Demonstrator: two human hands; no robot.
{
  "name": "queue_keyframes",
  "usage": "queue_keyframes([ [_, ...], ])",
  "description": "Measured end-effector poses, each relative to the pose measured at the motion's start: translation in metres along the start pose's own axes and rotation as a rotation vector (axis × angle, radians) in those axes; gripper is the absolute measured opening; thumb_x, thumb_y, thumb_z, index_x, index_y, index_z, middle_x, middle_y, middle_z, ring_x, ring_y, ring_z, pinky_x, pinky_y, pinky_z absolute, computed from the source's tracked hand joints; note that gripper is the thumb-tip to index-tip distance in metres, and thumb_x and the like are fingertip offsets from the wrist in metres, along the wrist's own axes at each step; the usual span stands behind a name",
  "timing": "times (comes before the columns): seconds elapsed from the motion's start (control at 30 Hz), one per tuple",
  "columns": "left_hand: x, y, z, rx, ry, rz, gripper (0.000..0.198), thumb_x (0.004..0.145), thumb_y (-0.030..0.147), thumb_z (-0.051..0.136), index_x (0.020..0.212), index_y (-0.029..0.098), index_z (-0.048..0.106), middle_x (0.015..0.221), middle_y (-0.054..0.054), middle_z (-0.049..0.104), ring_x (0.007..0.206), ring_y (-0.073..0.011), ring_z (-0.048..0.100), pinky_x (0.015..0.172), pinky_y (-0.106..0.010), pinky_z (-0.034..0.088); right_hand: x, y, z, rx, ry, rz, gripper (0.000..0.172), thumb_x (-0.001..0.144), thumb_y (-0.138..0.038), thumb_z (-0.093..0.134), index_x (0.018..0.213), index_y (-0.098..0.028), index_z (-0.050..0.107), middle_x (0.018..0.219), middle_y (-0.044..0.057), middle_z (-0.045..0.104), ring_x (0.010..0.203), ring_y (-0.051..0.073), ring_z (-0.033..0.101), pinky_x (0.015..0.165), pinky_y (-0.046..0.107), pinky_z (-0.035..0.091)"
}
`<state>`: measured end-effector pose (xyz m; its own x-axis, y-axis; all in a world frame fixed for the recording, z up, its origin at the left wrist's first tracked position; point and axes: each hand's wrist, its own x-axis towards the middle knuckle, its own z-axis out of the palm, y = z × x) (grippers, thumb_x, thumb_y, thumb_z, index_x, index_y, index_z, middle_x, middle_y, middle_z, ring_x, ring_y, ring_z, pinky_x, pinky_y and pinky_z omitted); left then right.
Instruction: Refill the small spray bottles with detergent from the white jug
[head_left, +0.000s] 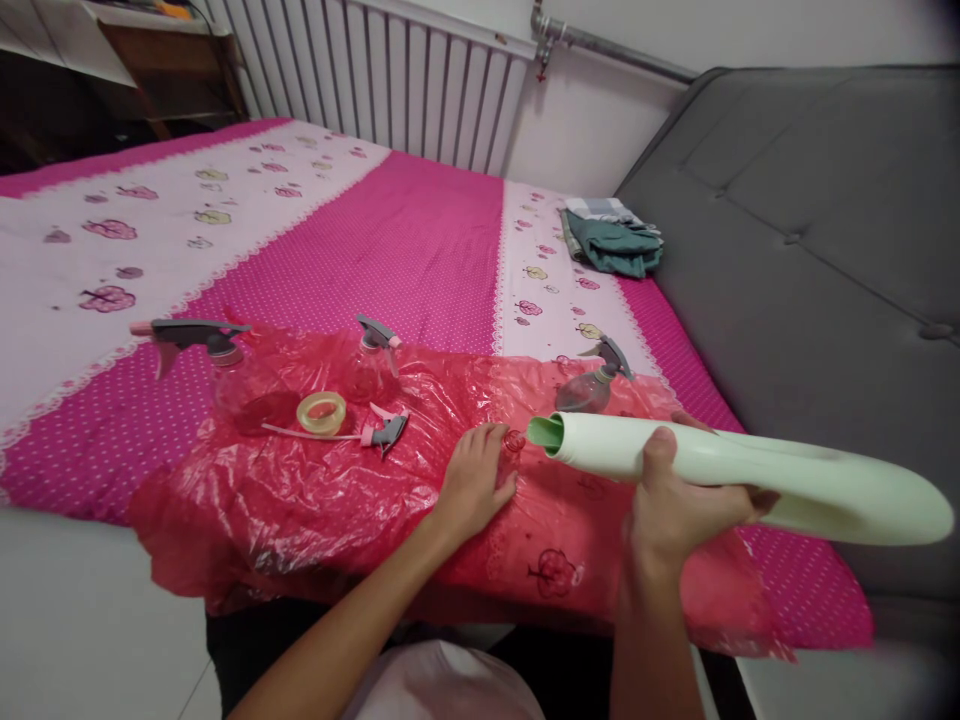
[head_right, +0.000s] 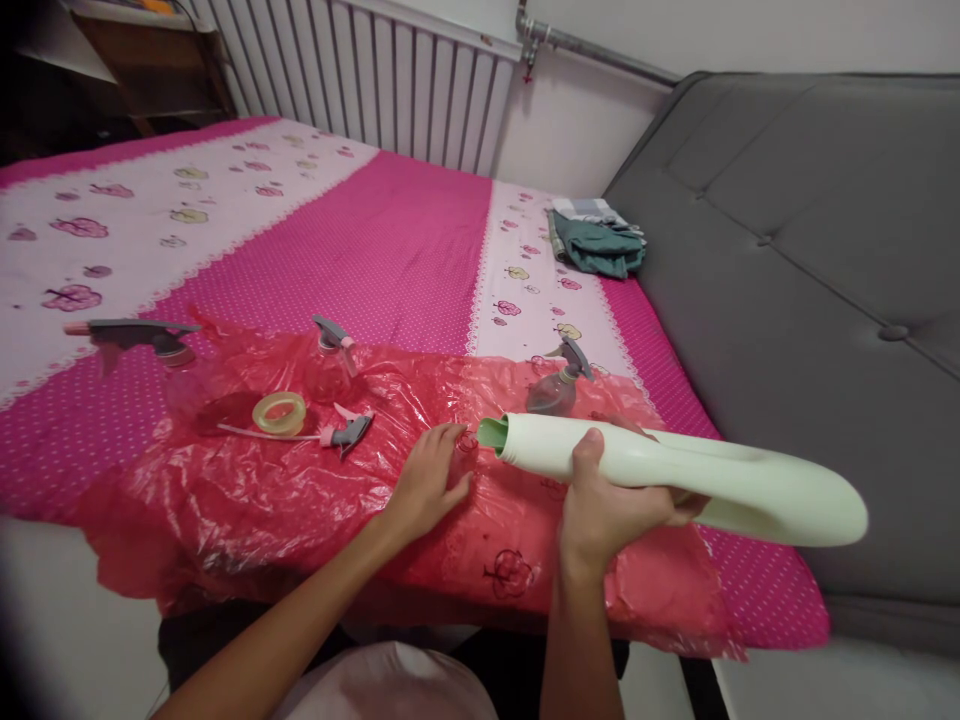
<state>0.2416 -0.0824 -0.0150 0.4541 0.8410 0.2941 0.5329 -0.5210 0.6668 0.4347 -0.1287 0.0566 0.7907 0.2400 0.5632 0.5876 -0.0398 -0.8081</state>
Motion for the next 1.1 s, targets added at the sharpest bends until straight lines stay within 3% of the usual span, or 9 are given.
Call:
queue_keyframes([
  [0.47, 0.0002, 0.0000, 0.0007, -0.004, 0.007, 0.005, 0.059, 0.089, 0.019, 0.064, 0.145, 0.019, 0.044, 0.138, -0.016, 0.056, 0.129, -0.0341, 0.055, 0.115, -0.058, 0.047, 0.0021, -0.0005, 0.0015, 0.086, 0.027, -0.002, 0.054, 0.080, -0.040, 0.084, 0.114, -0.003, 0.066, 0.122, 0.021, 0.062, 0.117, 0.030, 0.062, 0.111, 0.054, 0.052],
  [0.7, 0.0000, -0.0007, 0.0006, 0.000, 0.007, 0.005, 0.059, 0.090, 0.020, 0.064, 0.146, 0.020, 0.043, 0.139, -0.016, 0.056, 0.129, -0.0344, 0.055, 0.115, -0.058, 0.047, 0.0024, -0.0061, -0.0007, 0.065, 0.005, -0.004, 0.050, 0.084, -0.039, 0.080, 0.116, -0.004, 0.064, 0.116, 0.018, 0.064, 0.124, 0.033, 0.059, 0.109, 0.057, 0.053],
  [1.1, 0.0003, -0.0007, -0.0003, -0.001, 0.002, 0.006, 0.059, 0.090, 0.019, 0.063, 0.145, 0.020, 0.044, 0.138, -0.016, 0.056, 0.129, -0.0342, 0.055, 0.114, -0.058, 0.047, 0.0017, -0.0077, 0.0000, 0.029, 0.035, -0.016, 0.051, 0.083, -0.040, 0.081, 0.116, -0.004, 0.067, 0.123, 0.020, 0.062, 0.120, 0.032, 0.060, 0.109, 0.054, 0.054],
])
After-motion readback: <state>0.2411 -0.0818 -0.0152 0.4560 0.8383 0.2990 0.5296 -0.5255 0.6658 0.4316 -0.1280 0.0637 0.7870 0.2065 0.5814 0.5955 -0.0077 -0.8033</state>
